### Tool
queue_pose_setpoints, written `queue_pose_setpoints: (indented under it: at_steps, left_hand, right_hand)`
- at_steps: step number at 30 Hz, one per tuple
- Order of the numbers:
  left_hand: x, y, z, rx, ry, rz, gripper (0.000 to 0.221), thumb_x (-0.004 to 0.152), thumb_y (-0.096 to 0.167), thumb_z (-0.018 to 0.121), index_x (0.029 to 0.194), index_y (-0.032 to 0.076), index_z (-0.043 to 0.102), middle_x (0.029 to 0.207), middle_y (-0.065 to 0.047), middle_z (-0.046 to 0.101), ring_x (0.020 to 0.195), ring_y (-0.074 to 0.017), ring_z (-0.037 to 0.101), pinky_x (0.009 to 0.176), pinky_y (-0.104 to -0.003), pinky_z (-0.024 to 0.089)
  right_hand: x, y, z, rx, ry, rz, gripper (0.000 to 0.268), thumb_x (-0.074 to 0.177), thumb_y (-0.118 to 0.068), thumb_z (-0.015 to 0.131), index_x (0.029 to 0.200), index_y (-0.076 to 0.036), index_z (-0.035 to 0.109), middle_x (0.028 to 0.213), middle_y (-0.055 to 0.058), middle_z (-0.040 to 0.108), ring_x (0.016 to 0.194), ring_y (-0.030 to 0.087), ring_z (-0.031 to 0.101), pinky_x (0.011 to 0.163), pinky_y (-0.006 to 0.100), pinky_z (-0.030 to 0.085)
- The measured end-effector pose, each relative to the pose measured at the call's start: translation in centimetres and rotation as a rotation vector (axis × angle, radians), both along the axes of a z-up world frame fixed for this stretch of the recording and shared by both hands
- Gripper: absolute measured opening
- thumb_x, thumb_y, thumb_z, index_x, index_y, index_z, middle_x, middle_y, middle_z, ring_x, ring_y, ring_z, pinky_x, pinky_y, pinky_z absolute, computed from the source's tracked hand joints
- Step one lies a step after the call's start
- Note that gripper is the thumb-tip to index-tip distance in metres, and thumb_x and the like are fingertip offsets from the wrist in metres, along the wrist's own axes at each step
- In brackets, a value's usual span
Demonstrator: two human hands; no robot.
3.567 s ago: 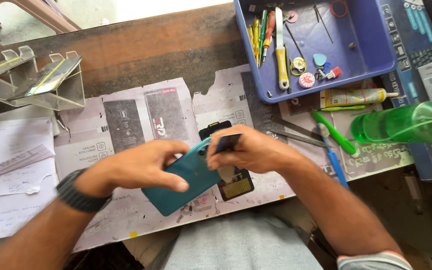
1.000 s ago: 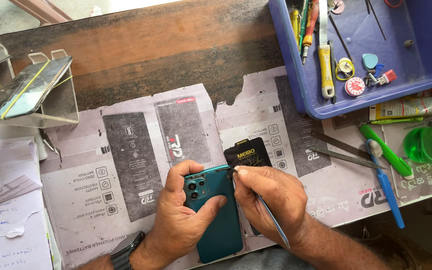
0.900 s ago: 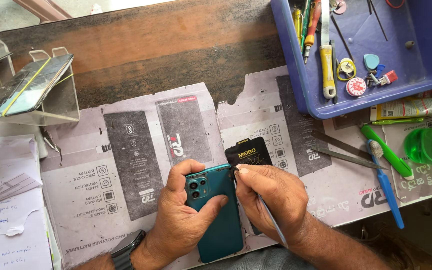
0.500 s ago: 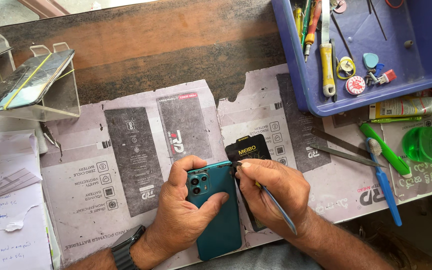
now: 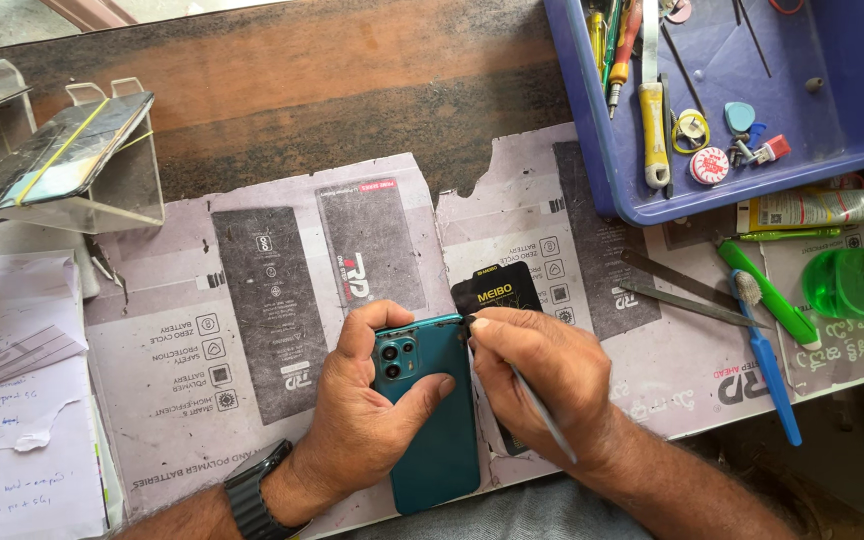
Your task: The person handles a mobile phone on a work surface, turning it over and then using a thin plastic card to pry around the edges of the back panel near the camera lenses.
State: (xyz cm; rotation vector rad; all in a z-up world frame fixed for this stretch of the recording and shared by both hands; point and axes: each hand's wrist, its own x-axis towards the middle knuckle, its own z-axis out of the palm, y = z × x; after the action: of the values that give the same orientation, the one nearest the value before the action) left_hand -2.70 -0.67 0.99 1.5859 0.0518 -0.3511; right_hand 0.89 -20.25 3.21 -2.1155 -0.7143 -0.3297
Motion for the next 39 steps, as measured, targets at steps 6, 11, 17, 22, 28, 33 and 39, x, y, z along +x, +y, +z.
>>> queue_pose_setpoints:
  at_steps: [6,11,17,22,28,33,39]
  left_hand:
    - [-0.1,0.2,-0.1,0.014,0.027,0.006,0.052,0.083,0.01,0.08,0.123,0.01,0.047,0.089,-0.002,0.072,0.079,-0.008,0.071,0.068,-0.025,0.062]
    - [-0.3,0.2,-0.2,0.037,0.01,0.007,0.052,0.084,0.013,0.08,0.123,0.01,0.047,0.093,-0.003,0.07,0.084,-0.0084,0.069,0.074,-0.026,0.06]
    - [-0.3,0.2,-0.4,0.044,0.0,0.013,0.052,0.083,0.012,0.081,0.123,0.01,0.048,0.094,-0.003,0.069,0.084,-0.0085,0.068,0.074,-0.026,0.06]
    - [-0.2,0.2,-0.1,0.016,0.047,0.004,0.052,0.082,0.01,0.08,0.123,0.01,0.046,0.091,-0.002,0.069,0.08,-0.0073,0.07,0.069,-0.024,0.061]
    - [0.3,0.2,0.4,0.082,0.038,-0.032,0.053,0.08,0.009,0.08,0.122,0.01,0.047,0.086,-0.002,0.069,0.075,-0.0072,0.07,0.063,-0.024,0.06]
    - [0.5,0.3,0.5,0.065,0.069,-0.083,0.054,0.079,0.009,0.08,0.122,0.009,0.047,0.082,-0.001,0.07,0.072,-0.007,0.069,0.062,-0.024,0.059]
    - [0.6,0.5,0.2,0.078,0.011,-0.106,0.055,0.08,0.009,0.081,0.123,0.008,0.047,0.083,-0.002,0.069,0.075,-0.0076,0.07,0.065,-0.025,0.059]
  right_hand:
    - [-0.2,-0.4,-0.7,0.139,0.228,-0.042,0.024,0.093,0.008,0.071,0.111,-0.002,0.059,0.088,0.009,0.075,0.079,0.014,0.078,0.068,0.025,0.065]
    - [-0.6,-0.6,-1.3,0.201,0.303,-0.06,0.021,0.094,0.005,0.071,0.11,-0.003,0.06,0.087,0.009,0.076,0.08,0.012,0.078,0.066,0.023,0.065]
    - [-0.8,-1.0,-1.7,0.302,0.444,-0.049,0.019,0.095,0.004,0.07,0.11,-0.002,0.06,0.088,0.01,0.076,0.082,0.014,0.079,0.067,0.024,0.066]
    - [-0.7,-0.9,-1.5,0.247,0.261,-0.011,0.023,0.095,0.006,0.07,0.114,-0.002,0.058,0.094,0.012,0.075,0.086,0.016,0.079,0.071,0.024,0.066]
    - [0.8,-1.6,-0.7,0.106,0.087,0.084,0.03,0.09,0.003,0.077,0.112,-0.004,0.059,0.099,0.013,0.075,0.089,0.022,0.078,0.076,0.032,0.064]
    - [1.9,-2.1,-0.6,0.075,0.129,0.182,0.032,0.087,0.002,0.081,0.111,-0.005,0.06,0.097,0.011,0.077,0.087,0.022,0.08,0.074,0.031,0.065]
    - [2.3,-2.1,-1.1,0.141,0.072,0.277,0.033,0.088,0.008,0.077,0.113,-0.004,0.058,0.1,0.014,0.075,0.09,0.026,0.08,0.075,0.035,0.066]
